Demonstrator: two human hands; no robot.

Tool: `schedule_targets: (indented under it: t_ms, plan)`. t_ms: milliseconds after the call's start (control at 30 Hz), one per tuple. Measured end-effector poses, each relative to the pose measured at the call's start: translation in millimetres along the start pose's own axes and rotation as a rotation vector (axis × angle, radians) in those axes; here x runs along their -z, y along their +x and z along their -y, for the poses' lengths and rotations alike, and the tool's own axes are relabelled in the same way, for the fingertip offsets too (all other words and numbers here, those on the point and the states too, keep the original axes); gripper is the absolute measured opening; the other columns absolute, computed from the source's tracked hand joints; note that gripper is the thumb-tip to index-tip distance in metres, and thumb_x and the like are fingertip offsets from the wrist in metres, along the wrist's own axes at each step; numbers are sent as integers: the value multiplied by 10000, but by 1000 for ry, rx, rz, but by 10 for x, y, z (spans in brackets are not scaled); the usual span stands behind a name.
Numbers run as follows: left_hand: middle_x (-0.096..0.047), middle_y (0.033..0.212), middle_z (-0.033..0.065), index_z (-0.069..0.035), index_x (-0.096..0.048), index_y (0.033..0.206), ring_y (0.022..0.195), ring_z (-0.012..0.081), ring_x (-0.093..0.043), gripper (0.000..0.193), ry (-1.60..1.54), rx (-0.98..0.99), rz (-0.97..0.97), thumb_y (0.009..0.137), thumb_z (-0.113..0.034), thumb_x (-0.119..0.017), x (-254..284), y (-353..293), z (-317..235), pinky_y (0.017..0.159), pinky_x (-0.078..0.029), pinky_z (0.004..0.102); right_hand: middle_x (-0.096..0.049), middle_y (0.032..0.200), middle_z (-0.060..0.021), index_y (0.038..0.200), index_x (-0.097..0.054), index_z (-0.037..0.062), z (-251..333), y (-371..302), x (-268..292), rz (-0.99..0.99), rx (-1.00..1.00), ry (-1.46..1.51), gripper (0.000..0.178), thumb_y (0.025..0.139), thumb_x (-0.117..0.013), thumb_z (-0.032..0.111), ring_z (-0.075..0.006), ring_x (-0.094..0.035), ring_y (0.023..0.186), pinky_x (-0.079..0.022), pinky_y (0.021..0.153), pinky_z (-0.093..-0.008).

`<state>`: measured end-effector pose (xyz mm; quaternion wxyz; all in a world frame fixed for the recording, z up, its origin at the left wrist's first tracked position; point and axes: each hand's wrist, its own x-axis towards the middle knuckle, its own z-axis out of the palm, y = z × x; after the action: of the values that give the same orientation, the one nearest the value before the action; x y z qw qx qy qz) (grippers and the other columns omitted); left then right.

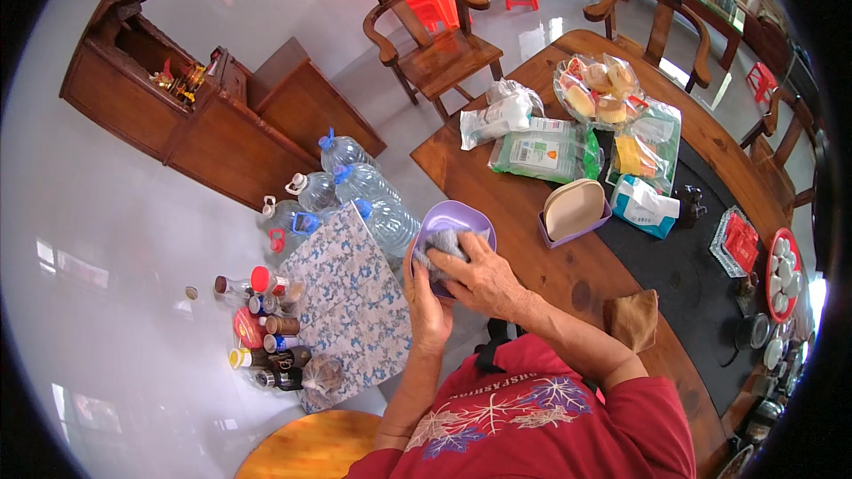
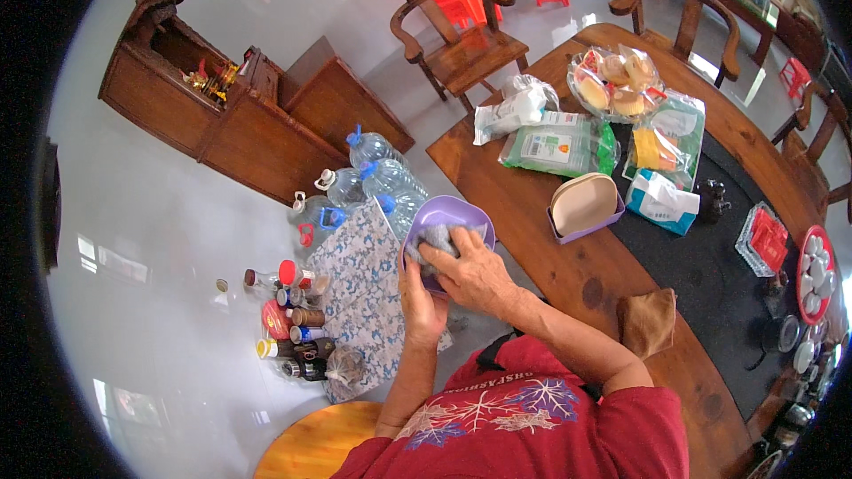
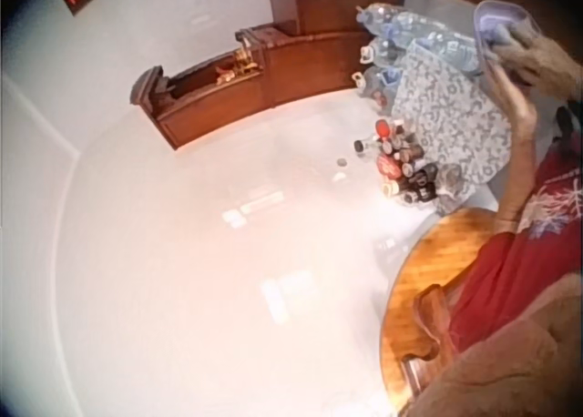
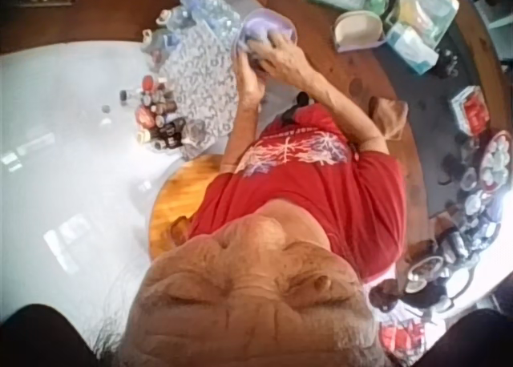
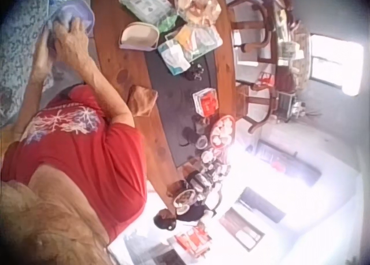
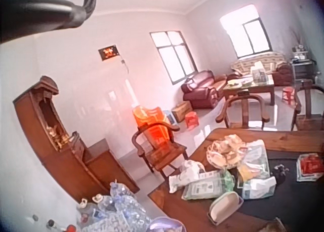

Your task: The person wipes a beige plate and a purple lid with a grey cloth, then wipes the exterior of several packaged food items on a wooden table. The person places the cleaned items and packages onto a side table and continues wiping the main table surface.

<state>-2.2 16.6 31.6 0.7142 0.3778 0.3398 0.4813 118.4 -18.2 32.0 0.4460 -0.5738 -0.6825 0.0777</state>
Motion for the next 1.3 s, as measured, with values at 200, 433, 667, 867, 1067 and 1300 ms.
schedule_targets:
  t_ms: [200,433,667,867,1067,1300]
  plan:
    - [-507,1254,109,-35,-378,1378,1158,219,-503,466,54,-65,-75,994,-287,-462,213,80,76,982,-425,354,-560,880,-158,1152,-581,202,-122,-204,254,369,-54,26,430,734,-684,184,-348,-627,786,-520,634,-459]
    - [-512,1246,104,-38,-378,1379,1148,210,-510,433,76,-57,-85,968,-123,-484,203,22,111,972,-441,341,-535,881,-145,1187,-567,150,103,-89,292,-3,-201,-82,484,725,-708,169,-356,-609,754,-522,602,-434]
    - [-458,1322,124,-25,-344,1401,1185,221,-484,463,100,-99,15,954,-47,-464,109,-59,89,1011,-420,351,-517,901,-156,1196,-549,155,9,138,-161,-126,-130,-43,443,770,-673,161,-364,-591,731,-513,582,-441]
    - [-449,1339,119,-24,-352,1397,1193,227,-482,460,64,-70,-73,955,-54,-474,138,-52,124,1015,-418,354,-540,888,-143,1202,-541,126,-146,183,-174,-146,-204,-344,414,798,-621,164,-333,-616,766,-515,567,-437]
    - [-456,1334,120,-17,-366,1390,1197,220,-475,436,105,-179,-84,967,-67,-458,156,-50,98,1020,-404,356,-585,995,-219,1279,-504,99,-94,-82,-31,184,-383,-254,488,811,-607,187,-401,-614,868,-521,697,-469]
    - [-477,1322,114,15,-407,1361,1182,190,-480,402,256,-276,-40,972,-76,-460,279,58,167,1029,-365,317,-577,999,-201,1242,-544,149,-273,-319,130,185,-320,119,492,763,-646,104,-431,-608,850,-503,765,-477]
